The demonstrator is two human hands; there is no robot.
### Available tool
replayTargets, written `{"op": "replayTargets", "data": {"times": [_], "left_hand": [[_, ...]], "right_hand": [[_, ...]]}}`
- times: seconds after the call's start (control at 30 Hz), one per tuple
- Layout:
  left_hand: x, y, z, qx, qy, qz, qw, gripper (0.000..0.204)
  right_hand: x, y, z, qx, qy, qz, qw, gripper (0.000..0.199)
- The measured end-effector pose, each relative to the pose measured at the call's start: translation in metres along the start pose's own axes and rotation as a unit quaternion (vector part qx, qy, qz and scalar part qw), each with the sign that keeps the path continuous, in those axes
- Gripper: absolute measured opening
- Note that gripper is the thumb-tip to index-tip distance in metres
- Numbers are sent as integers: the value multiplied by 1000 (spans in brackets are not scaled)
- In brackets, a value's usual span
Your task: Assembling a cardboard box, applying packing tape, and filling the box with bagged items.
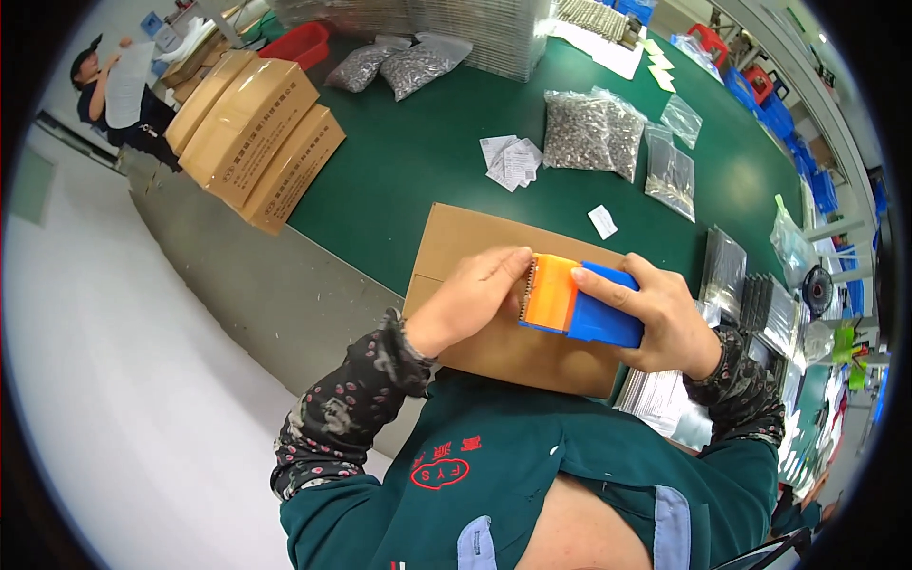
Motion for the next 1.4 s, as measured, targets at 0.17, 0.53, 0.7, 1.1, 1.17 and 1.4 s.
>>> {"op": "replayTargets", "data": {"times": [0.17, 0.53, 0.7, 1.1, 1.17, 1.4], "left_hand": [[10, -32, 14, -354, -304, -79, 881, 55], [30, -40, -16, -388, -486, 21, 783, 29], [16, -33, -12, -360, -374, 56, 853, 25], [-101, -49, -56, -248, -92, 248, 932, 22], [-104, -47, -62, -210, -30, 251, 944, 23], [-88, -55, -105, -270, -67, 212, 937, 28]], "right_hand": [[2, 0, 1, 9, -15, -27, 999, 76], [-3, 7, -1, -12, -10, -55, 998, 77], [-2, 21, -6, -17, -2, -103, 995, 75], [21, 54, -17, -28, -47, -183, 982, 68], [26, 60, -16, -27, -62, -198, 978, 66], [42, 73, -27, -41, -97, -224, 969, 59]]}}
Point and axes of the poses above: each hand's wrist, its own y-axis towards the middle knuckle, its own x-axis out of the palm, z = x × y, the point moved 5 cm from there along y, towards the middle knuckle, and after that the axes turned 10 degrees about z, right-handed, at the moved point
